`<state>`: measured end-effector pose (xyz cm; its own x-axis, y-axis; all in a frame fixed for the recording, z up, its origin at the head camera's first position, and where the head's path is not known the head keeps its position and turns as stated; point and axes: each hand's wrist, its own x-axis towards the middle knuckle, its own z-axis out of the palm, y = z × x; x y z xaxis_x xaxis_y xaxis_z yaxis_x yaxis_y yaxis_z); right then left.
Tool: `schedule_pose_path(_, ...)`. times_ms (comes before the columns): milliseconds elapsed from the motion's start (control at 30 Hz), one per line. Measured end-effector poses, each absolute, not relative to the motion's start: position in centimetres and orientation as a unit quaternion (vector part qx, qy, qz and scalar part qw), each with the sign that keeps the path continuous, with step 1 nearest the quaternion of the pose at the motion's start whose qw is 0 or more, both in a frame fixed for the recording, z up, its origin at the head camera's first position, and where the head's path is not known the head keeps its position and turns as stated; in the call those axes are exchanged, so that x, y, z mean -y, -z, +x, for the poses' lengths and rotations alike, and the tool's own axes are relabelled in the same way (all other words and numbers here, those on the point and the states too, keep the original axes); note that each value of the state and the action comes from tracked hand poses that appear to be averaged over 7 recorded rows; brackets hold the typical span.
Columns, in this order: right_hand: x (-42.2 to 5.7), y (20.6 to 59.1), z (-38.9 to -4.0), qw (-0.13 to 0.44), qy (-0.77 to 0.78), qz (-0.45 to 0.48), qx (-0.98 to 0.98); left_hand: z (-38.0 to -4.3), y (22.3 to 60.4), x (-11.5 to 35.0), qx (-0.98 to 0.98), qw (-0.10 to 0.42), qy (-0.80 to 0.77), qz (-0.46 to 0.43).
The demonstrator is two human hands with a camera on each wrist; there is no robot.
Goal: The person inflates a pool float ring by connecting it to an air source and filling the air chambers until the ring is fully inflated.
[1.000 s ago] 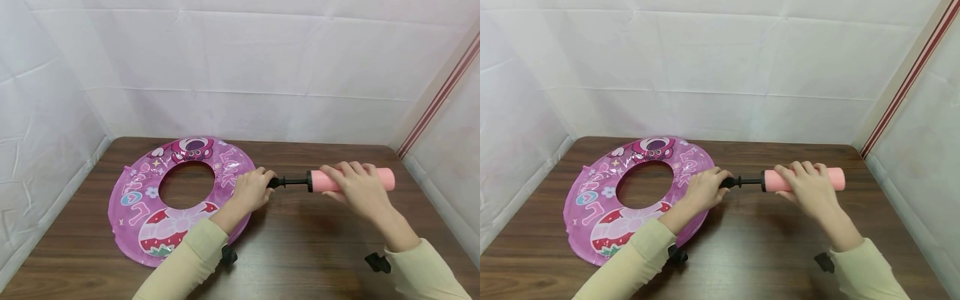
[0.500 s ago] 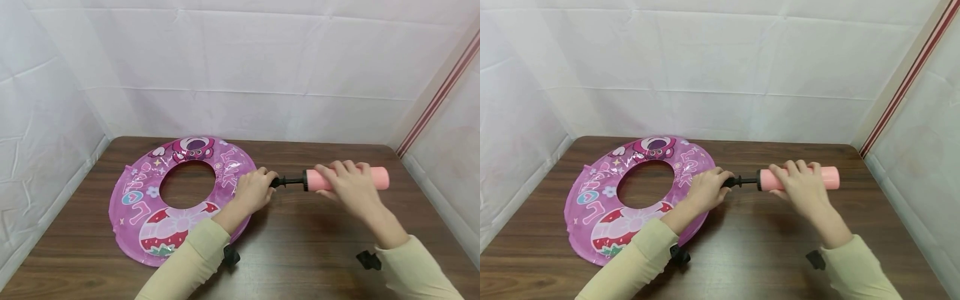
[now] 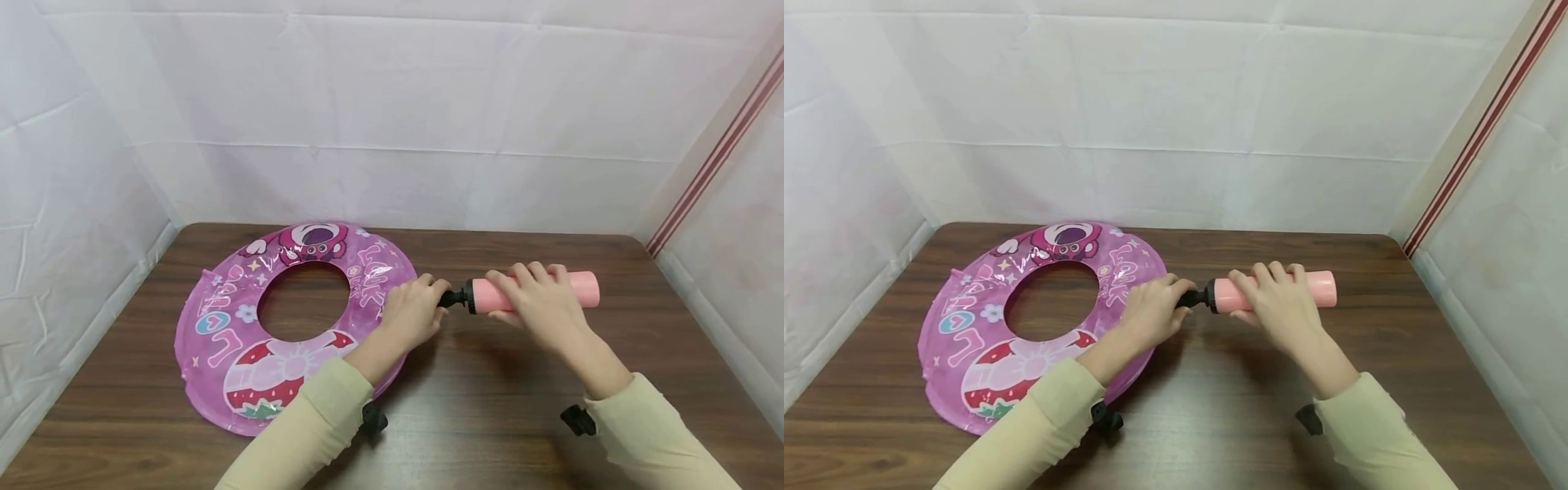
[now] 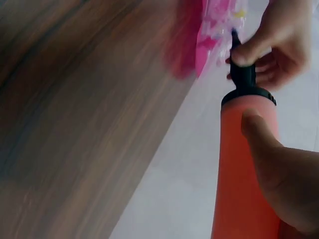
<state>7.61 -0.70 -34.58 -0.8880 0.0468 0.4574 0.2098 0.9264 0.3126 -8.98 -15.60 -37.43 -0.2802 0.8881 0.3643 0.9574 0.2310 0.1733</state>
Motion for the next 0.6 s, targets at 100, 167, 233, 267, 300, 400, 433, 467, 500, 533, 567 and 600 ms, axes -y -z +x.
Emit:
schedule_pose_path(100, -0.2, 34.1, 9.1, 0.24, 0.173, -0.057, 0.954, -8.9, 37.3, 15.6, 0.783, 0.079, 0.177, -0.591)
schedule_pose_path(167, -0.8, 33.6, 10.3, 0.251, 0.172, -0.054, 0.951, -8.8, 37.1, 15.6, 0.782, 0.074, 0.181, -0.592)
schedule_pose_path(233, -1.3, 33.0, 11.6, 0.261, 0.176, -0.05, 0.948, -8.8, 37.0, 15.6, 0.779, 0.074, 0.183, -0.596)
schedule_pose_path(267, -1.6, 32.6, 12.2, 0.268, 0.18, -0.049, 0.945, -8.8, 37.0, 15.6, 0.777, 0.076, 0.185, -0.597)
schedule_pose_path(300, -1.9, 32.3, 12.9, 0.273, 0.184, -0.051, 0.943, -8.9, 37.0, 15.7, 0.776, 0.078, 0.186, -0.598)
schedule_pose_path(400, -2.8, 31.1, 14.8, 0.283, 0.19, -0.065, 0.938, -9.1, 37.0, 15.9, 0.774, 0.091, 0.187, -0.598)
schedule_pose_path(433, -3.0, 30.7, 15.4, 0.284, 0.189, -0.072, 0.937, -9.2, 37.0, 16.0, 0.773, 0.096, 0.187, -0.598)
schedule_pose_path(467, -3.2, 30.4, 15.9, 0.285, 0.19, -0.077, 0.937, -9.2, 37.0, 16.0, 0.773, 0.101, 0.187, -0.598)
schedule_pose_path(500, -3.3, 30.2, 16.2, 0.283, 0.189, -0.083, 0.937, -9.3, 37.0, 16.1, 0.774, 0.103, 0.188, -0.596)
schedule_pose_path(533, -3.3, 30.1, 16.3, 0.283, 0.191, -0.085, 0.936, -9.3, 37.0, 16.1, 0.774, 0.106, 0.188, -0.595)
schedule_pose_path(567, -3.3, 30.1, 16.2, 0.282, 0.194, -0.084, 0.936, -9.2, 37.0, 16.1, 0.772, 0.109, 0.187, -0.597)
schedule_pose_path(600, -3.1, 30.3, 15.8, 0.28, 0.197, -0.079, 0.936, -9.1, 37.0, 16.1, 0.77, 0.111, 0.187, -0.6)
